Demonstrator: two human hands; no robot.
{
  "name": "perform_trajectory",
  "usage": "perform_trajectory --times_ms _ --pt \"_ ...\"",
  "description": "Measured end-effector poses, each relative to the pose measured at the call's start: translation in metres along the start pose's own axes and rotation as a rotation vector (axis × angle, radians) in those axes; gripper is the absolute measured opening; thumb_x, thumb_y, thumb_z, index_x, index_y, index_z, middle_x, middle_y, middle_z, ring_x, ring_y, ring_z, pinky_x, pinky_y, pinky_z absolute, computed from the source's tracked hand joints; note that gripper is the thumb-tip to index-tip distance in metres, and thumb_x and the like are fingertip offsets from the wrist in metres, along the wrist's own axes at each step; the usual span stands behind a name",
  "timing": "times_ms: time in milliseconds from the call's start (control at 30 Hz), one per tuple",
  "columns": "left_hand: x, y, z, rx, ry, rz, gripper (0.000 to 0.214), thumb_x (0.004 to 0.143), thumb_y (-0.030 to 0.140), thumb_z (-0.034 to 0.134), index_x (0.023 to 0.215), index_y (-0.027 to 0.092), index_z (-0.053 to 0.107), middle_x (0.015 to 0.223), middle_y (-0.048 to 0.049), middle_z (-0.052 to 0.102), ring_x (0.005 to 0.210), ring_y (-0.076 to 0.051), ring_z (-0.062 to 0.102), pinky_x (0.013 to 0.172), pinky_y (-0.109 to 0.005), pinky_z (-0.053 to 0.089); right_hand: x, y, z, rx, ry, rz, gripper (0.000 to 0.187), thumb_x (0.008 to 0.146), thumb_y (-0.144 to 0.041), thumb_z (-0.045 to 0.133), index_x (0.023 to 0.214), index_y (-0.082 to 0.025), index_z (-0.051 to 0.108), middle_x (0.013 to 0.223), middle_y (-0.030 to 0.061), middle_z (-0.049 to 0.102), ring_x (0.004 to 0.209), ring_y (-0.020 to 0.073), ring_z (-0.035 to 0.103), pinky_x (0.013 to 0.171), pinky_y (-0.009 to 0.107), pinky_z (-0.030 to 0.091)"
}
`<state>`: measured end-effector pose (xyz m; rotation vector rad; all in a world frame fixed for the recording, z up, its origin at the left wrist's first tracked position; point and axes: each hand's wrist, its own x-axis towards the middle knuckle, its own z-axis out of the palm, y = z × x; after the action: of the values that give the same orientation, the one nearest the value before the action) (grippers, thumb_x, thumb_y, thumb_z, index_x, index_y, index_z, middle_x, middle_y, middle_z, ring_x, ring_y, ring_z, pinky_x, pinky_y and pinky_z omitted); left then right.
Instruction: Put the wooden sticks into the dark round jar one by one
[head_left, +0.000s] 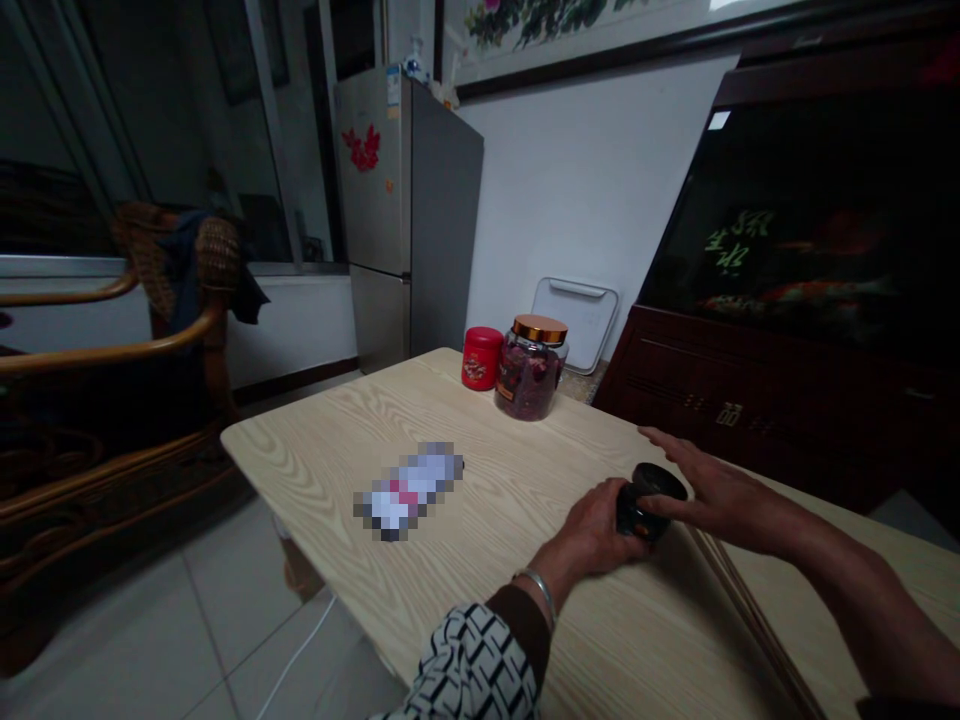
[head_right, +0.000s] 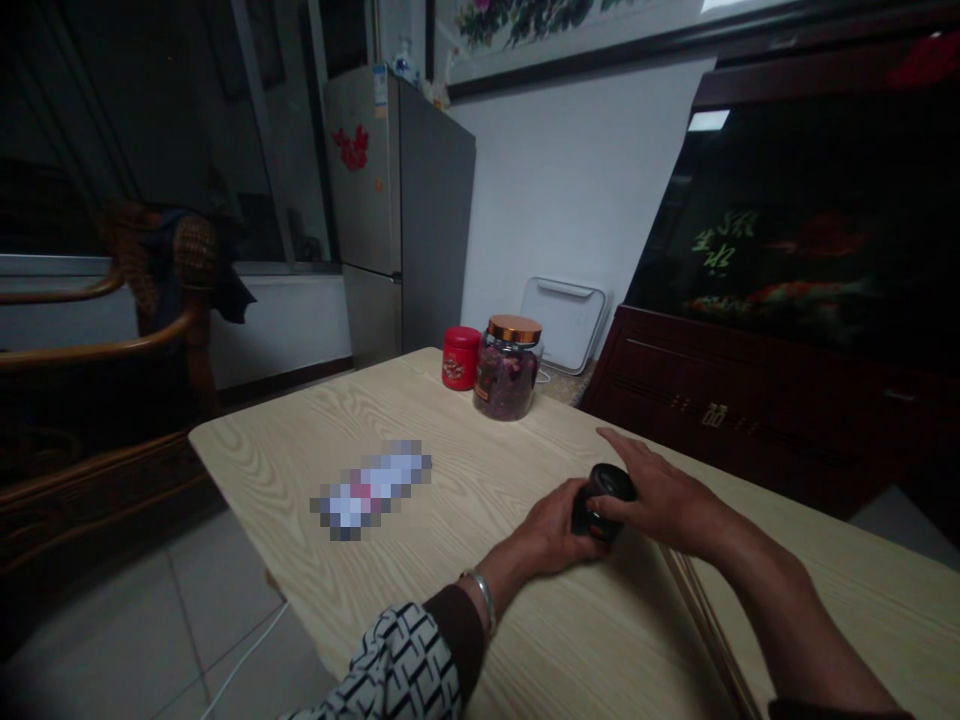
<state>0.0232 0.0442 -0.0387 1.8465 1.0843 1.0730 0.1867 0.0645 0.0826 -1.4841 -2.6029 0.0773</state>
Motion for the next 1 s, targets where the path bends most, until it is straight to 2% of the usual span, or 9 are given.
perform_trajectory --times_ms 100,233,300,467,533,633,733,900,1000 --pt "0.000 0.001 -0.002 0.018 0.001 -0.007 0.072 0.062 0.036 0.076 0.126 0.022 0.047 0.118 -0.0060 0.058 0.103 -0.025 0.055 0.084 -0.034 0.045 0.001 -0.001 -0.003 0.015 -0.048 -0.023 0.071 0.079 -0.051 0.054 0.142 -0.022 0.039 0.134 0.0116 0.056 0.115 0.0295 0.059 0.095 0.042 0.047" --pt "0.001 0.000 0.000 0.011 0.006 0.003 0.076 0.061 0.037 0.078 0.129 0.023 0.046 0.120 -0.0069 0.057 0.106 -0.026 0.054 0.087 -0.036 0.045 0.004 -0.006 -0.005 -0.211 -0.011 0.231 0.073 0.082 -0.068 0.041 0.137 -0.020 0.046 0.108 0.0161 0.070 0.099 0.0397 0.065 0.079 0.054 0.050" --pt "0.002 -0.002 0.001 0.003 0.015 0.008 0.079 0.060 0.037 0.078 0.130 0.023 0.046 0.121 -0.0075 0.057 0.107 -0.027 0.054 0.090 -0.037 0.044 0.003 -0.007 -0.003 -0.229 0.015 0.292 0.080 0.081 -0.073 0.035 0.140 -0.019 0.042 0.107 0.0178 0.070 0.098 0.0409 0.066 0.077 0.055 0.050" --pt "0.002 -0.004 0.002 0.007 0.026 0.019 0.074 0.061 0.037 0.078 0.127 0.023 0.049 0.118 -0.0065 0.058 0.104 -0.026 0.056 0.087 -0.036 0.046 -0.003 -0.003 0.001 -0.003 0.057 0.075 0.080 0.083 -0.070 0.038 0.148 -0.023 0.026 0.140 0.0130 0.051 0.122 0.0299 0.054 0.096 0.042 0.047" --pt "0.001 -0.003 0.001 0.004 0.017 0.018 0.071 0.061 0.037 0.078 0.124 0.022 0.049 0.117 -0.0063 0.059 0.102 -0.026 0.056 0.085 -0.036 0.046 -0.003 -0.004 -0.002 0.027 0.009 0.038 0.078 0.084 -0.067 0.039 0.148 -0.025 0.024 0.133 0.0117 0.058 0.117 0.0290 0.059 0.094 0.041 0.048" --pt "0.000 0.001 -0.001 -0.015 0.003 0.006 0.073 0.061 0.038 0.078 0.125 0.022 0.048 0.118 -0.0068 0.058 0.104 -0.026 0.055 0.087 -0.036 0.045 -0.003 -0.006 -0.009 -0.094 0.043 0.249 0.075 0.085 -0.070 0.033 0.143 -0.022 0.037 0.103 0.0149 0.072 0.096 0.0368 0.068 0.079 0.050 0.051" --pt "-0.001 0.004 -0.002 -0.022 -0.013 -0.015 0.073 0.062 0.036 0.078 0.126 0.022 0.048 0.119 -0.0070 0.057 0.105 -0.026 0.054 0.088 -0.036 0.044 -0.004 -0.005 -0.011 -0.171 0.154 0.362 0.078 0.083 -0.074 0.031 0.136 -0.018 0.045 0.098 0.0202 0.072 0.090 0.0429 0.067 0.071 0.055 0.050" --pt "-0.001 0.003 -0.002 -0.008 -0.011 -0.010 0.071 0.062 0.036 0.077 0.125 0.022 0.048 0.117 -0.0063 0.058 0.103 -0.026 0.055 0.085 -0.034 0.045 -0.006 0.005 0.003 0.072 0.060 0.020 0.073 0.082 -0.057 0.050 0.144 -0.022 0.032 0.137 0.0136 0.053 0.121 0.0313 0.054 0.099 0.046 0.045" --pt "0.000 0.001 -0.002 0.001 -0.007 -0.004 0.070 0.062 0.037 0.077 0.125 0.022 0.049 0.116 -0.0057 0.058 0.102 -0.025 0.055 0.083 -0.033 0.046 -0.004 0.007 0.011 0.105 -0.010 -0.068 0.063 0.078 -0.043 0.053 0.137 -0.021 0.043 0.138 0.0115 0.052 0.125 0.0282 0.051 0.105 0.042 0.040"
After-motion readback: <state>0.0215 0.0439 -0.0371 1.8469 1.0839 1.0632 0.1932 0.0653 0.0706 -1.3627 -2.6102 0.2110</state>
